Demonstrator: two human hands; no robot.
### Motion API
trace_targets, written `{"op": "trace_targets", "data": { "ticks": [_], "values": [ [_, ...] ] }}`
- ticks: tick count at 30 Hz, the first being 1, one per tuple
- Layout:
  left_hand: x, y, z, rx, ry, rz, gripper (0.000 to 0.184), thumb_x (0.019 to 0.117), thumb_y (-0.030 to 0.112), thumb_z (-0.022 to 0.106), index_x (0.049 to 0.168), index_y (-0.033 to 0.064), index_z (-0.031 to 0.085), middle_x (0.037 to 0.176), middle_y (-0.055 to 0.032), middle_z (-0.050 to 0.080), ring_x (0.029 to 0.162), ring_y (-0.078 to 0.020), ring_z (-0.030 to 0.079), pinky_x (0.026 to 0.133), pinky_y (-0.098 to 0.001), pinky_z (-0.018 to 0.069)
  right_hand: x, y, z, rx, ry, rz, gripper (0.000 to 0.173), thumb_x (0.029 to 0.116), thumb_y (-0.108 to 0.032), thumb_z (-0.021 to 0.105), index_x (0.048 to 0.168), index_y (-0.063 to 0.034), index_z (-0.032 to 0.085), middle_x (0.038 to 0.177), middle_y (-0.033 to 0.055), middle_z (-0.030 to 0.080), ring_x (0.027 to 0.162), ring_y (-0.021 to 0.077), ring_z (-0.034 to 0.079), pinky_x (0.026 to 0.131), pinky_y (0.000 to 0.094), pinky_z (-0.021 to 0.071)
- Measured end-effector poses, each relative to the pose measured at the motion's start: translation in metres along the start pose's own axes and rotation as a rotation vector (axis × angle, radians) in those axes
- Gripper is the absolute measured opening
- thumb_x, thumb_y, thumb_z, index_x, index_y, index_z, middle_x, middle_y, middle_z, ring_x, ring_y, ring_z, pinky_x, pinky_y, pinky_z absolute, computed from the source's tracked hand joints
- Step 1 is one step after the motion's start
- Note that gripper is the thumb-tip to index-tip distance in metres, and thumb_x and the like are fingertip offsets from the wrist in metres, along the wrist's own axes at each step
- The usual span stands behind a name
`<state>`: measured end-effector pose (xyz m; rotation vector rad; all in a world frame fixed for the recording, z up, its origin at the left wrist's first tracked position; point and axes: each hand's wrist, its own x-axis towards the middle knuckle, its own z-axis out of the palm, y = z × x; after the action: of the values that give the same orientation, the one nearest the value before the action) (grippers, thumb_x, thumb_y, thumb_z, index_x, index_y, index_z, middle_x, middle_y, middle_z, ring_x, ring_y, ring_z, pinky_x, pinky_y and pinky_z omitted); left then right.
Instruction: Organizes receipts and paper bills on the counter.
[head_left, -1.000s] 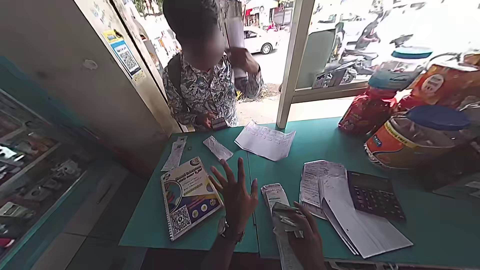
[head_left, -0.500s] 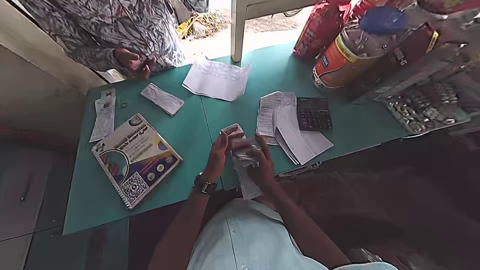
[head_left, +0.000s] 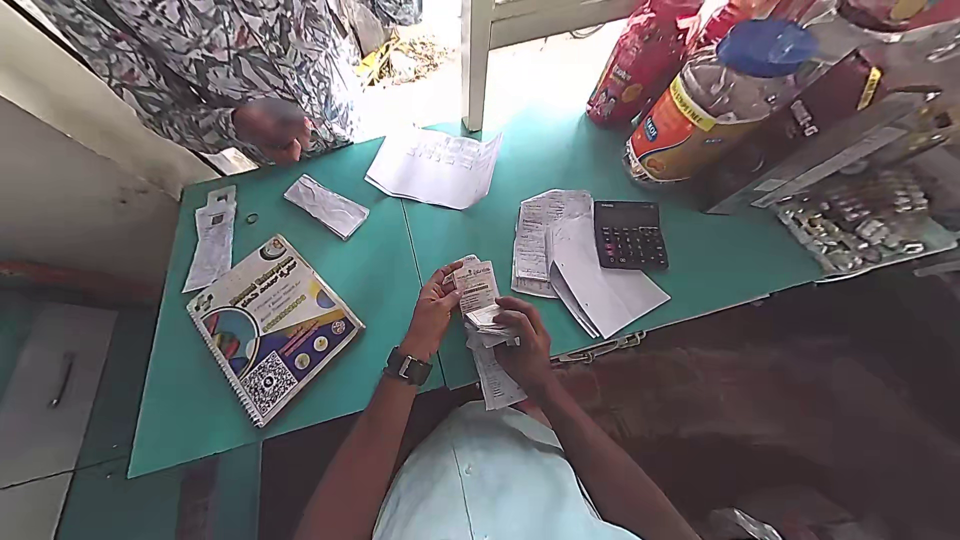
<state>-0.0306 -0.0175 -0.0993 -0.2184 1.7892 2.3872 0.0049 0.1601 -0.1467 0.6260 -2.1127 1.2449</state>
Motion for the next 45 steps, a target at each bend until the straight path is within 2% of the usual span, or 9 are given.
{"op": "trace_targets", "data": {
  "ticks": [14, 18, 21, 23, 25, 29, 33, 39, 45],
  "values": [
    [-0.003, -0.002, 0.001, -0.022, 0.044, 0.008, 0.039, 0.1037, -0.003, 0.045, 0.142, 0.0008, 0.05, 0.117, -0.0173, 0.069, 0.102, -0.022, 0.071, 0.093, -0.0394, 0.0583, 0.001, -0.002, 0.0, 0.001, -0.003, 0.011, 0.016, 0.0877, -0.011, 0.071, 0.103, -0.0107, 0.066, 0.12, 0.014, 0.068, 0.116, 0.0228, 0.064, 0.099, 0.0328, 0.0539],
    [-0.038, -0.002, 0.012, 0.102, -0.06, 0.266, 0.063, 0.1118, 0.035, 0.024, 0.112, -0.0108, 0.066, 0.118, -0.018, 0.072, 0.118, -0.0221, 0.066, 0.107, -0.0412, 0.0503, 0.0, -0.001, -0.002, 0.013, 0.031, 0.002, 0.025, 0.0861, -0.022, 0.077, 0.104, -0.0227, 0.06, 0.156, 0.014, 0.038, 0.152, 0.0287, 0.027, 0.123, 0.0473, 0.0291],
    [-0.052, -0.005, 0.005, 0.189, -0.222, 0.422, 0.062, 0.1116, 0.037, 0.031, 0.101, -0.0081, 0.072, 0.117, -0.019, 0.073, 0.123, -0.0265, 0.066, 0.112, -0.044, 0.0476, -0.005, 0.005, 0.0, 0.105, 0.078, -0.066, 0.021, 0.0878, -0.021, 0.078, 0.102, -0.0171, 0.064, 0.128, 0.0102, 0.064, 0.128, 0.0224, 0.058, 0.108, 0.038, 0.0501],
    [-0.042, 0.0, -0.004, 0.391, -0.04, 0.451, 0.045, 0.1095, 0.022, 0.039, 0.098, -0.0041, 0.073, 0.103, -0.0135, 0.077, 0.105, -0.0224, 0.073, 0.1, -0.0429, 0.0559, -0.007, 0.007, 0.001, 0.094, 0.068, -0.111, 0.018, 0.0889, -0.017, 0.075, 0.102, -0.0142, 0.063, 0.112, 0.0077, 0.068, 0.116, 0.0206, 0.064, 0.102, 0.0344, 0.0529],
    [-0.023, 0.008, -0.01, 0.852, 0.178, 0.394, 0.03, 0.1024, 0.026, 0.057, 0.113, 0.004, 0.075, 0.101, -0.0123, 0.074, 0.09, -0.0225, 0.07, 0.084, -0.0419, 0.0578, -0.005, 0.007, 0.0, 0.071, 0.053, -0.1, 0.018, 0.0887, -0.016, 0.073, 0.103, -0.014, 0.062, 0.111, 0.0074, 0.068, 0.115, 0.0202, 0.064, 0.103, 0.0338, 0.0524],
    [0.002, 0.008, -0.008, 1.18, 0.177, 0.149, 0.051, 0.0959, 0.038, 0.068, 0.14, 0.0141, 0.063, 0.129, -0.0228, 0.06, 0.119, -0.0384, 0.059, 0.1, -0.0512, 0.0511, -0.003, 0.006, -0.001, 0.046, 0.033, -0.071, 0.018, 0.088, -0.016, 0.073, 0.103, -0.0153, 0.063, 0.113, 0.007, 0.068, 0.116, 0.0191, 0.063, 0.102, 0.0337, 0.0528],
    [-0.003, -0.002, -0.002, 1.131, 0.196, 0.19, 0.043, 0.0939, 0.031, 0.07, 0.132, 0.0112, 0.069, 0.128, -0.0223, 0.06, 0.121, -0.0377, 0.057, 0.103, -0.0473, 0.0497, -0.004, 0.005, 0.0, 0.039, 0.036, -0.061, 0.018, 0.0876, -0.016, 0.073, 0.103, -0.0158, 0.063, 0.113, 0.0067, 0.067, 0.115, 0.0188, 0.063, 0.101, 0.0327, 0.0531],
    [-0.014, 0.003, 0.003, 0.783, 0.164, 0.399, 0.024, 0.097, 0.013, 0.063, 0.116, -0.0008, 0.069, 0.118, -0.019, 0.065, 0.093, -0.0197, 0.068, 0.08, -0.0308, 0.0585, -0.005, 0.004, 0.002, 0.082, 0.053, -0.001, 0.042, 0.0876, -0.018, 0.075, 0.124, -0.0191, 0.053, 0.114, 0.004, 0.067, 0.116, 0.0158, 0.063, 0.102, 0.0301, 0.0521],
    [-0.015, -0.002, 0.003, 0.521, 0.2, 0.409, 0.022, 0.0929, 0.006, 0.068, 0.112, -0.0051, 0.067, 0.1, -0.0111, 0.072, 0.087, -0.0119, 0.071, 0.081, -0.0288, 0.0603, -0.002, 0.003, 0.002, 0.005, 0.045, -0.044, 0.022, 0.0913, -0.018, 0.071, 0.112, -0.017, 0.065, 0.111, 0.0047, 0.066, 0.112, 0.0148, 0.062, 0.1, 0.0262, 0.0511]
  ]
}}
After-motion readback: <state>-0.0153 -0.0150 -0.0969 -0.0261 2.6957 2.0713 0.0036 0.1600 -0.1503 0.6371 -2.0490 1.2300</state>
